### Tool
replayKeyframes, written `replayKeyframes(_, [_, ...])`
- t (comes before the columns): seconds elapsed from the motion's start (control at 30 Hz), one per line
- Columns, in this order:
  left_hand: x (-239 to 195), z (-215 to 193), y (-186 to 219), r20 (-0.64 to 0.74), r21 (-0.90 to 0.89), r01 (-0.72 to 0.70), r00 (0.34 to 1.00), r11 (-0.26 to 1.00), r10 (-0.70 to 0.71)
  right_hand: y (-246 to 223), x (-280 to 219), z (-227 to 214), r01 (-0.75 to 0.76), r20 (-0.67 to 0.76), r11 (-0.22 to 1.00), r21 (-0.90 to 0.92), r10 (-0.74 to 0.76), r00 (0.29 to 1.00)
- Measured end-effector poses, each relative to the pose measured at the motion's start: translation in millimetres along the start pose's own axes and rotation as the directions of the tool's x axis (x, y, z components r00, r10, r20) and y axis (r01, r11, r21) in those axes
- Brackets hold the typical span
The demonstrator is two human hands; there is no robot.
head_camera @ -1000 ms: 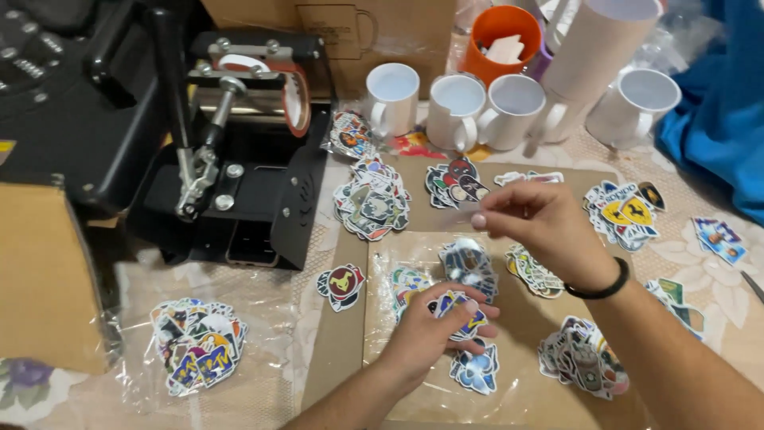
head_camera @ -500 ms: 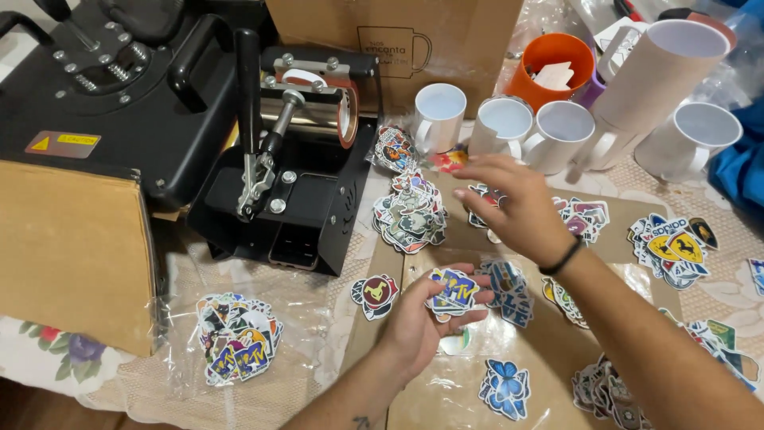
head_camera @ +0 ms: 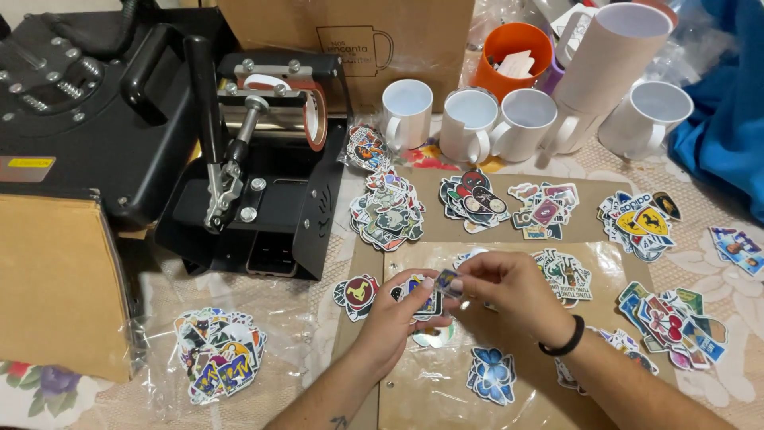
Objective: The person is sorting through a large variety of stickers, examining them individually and organizing them into different groups on the table or placing them into a plastic bag.
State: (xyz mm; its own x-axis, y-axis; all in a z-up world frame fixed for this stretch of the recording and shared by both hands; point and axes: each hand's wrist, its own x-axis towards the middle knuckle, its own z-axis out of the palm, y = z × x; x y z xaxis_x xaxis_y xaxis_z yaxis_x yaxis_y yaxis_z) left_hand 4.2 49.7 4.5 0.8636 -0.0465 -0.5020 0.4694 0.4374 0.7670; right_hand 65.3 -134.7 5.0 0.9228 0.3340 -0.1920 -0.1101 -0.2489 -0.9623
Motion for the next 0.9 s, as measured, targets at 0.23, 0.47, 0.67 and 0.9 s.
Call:
replayKeyframes(0.23, [17.0,-20.4,9.5,-0.021,-0.302,-0.113,0.994,0.947,0.112,-2.4,95.8,13.3,-0.002,-0.041,0.997,0.078,0.005,0.999])
replayKeyframes(0.47, [29.7,-37.9,14.9,0.048,-0.422,-0.216,0.965,0.881,0.259,21.3,183.8,57.7,0.039,-0.112,0.999,-0.027,-0.042,0.993])
replayKeyframes(0.67, [26.4,-38.5,18.2,-0.014,-0.4,-0.264,0.959,0.878,0.282,-17.1,130.1,44.7,0.325,-0.101,0.78,-0.535,-0.441,0.892])
replayKeyframes(0.9, [27.1,-36.2,6.4,-0.108,-0.28,-0.231,0.972,0.932,0.209,-31.1,61.4,42.0,0.242,0.141,0.907,-0.346,-0.205,0.969])
